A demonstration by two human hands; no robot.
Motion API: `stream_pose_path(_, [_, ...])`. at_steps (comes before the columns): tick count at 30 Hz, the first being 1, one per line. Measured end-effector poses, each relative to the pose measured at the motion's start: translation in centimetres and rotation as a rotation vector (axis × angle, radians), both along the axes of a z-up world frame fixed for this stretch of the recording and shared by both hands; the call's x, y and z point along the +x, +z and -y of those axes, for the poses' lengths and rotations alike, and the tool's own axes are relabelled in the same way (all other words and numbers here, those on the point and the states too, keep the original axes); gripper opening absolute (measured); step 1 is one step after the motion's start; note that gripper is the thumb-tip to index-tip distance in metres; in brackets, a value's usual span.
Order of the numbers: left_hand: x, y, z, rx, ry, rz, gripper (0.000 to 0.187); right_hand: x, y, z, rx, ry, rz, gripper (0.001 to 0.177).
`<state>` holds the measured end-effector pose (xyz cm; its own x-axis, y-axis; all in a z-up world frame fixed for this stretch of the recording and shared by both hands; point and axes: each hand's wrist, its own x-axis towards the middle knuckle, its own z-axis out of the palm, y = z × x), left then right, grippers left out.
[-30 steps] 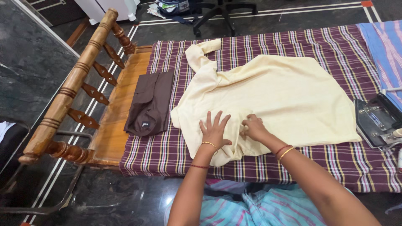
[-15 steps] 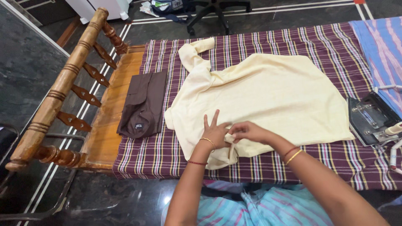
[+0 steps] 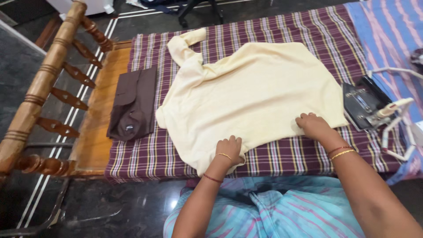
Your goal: The person irons a shirt using an iron, pressing the fabric on a flat surface, then folds the shirt by hand.
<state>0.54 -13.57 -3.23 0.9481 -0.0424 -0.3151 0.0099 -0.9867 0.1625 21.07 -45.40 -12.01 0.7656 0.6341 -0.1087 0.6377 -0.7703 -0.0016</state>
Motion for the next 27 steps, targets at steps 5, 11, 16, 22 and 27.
stream_pose_path(5, [-0.3,-4.3,1.1,0.183,-0.109,0.142,0.041,-0.8,1.8,2.3,-0.096,-0.015,0.025,0.029])
stream_pose_path(11, [-0.3,-7.6,0.9,0.200,-0.033,0.233,0.017,0.2,-0.6,4.0,-0.151,-0.004,0.146,0.019])
stream_pose_path(16, [-0.3,-5.1,0.9,0.216,-0.094,0.194,0.009,1.3,-1.7,4.9,-0.262,-0.089,0.159,0.016])
stream_pose_path(22, [0.2,-4.7,1.1,0.160,-0.127,0.026,0.018,2.2,-2.4,5.3,-0.329,-0.138,0.103,0.021])
stream_pose_path(27, [0.4,-4.6,1.1,0.161,-0.144,-0.060,0.018,2.0,-2.2,5.2,-0.295,-0.179,0.096,0.023])
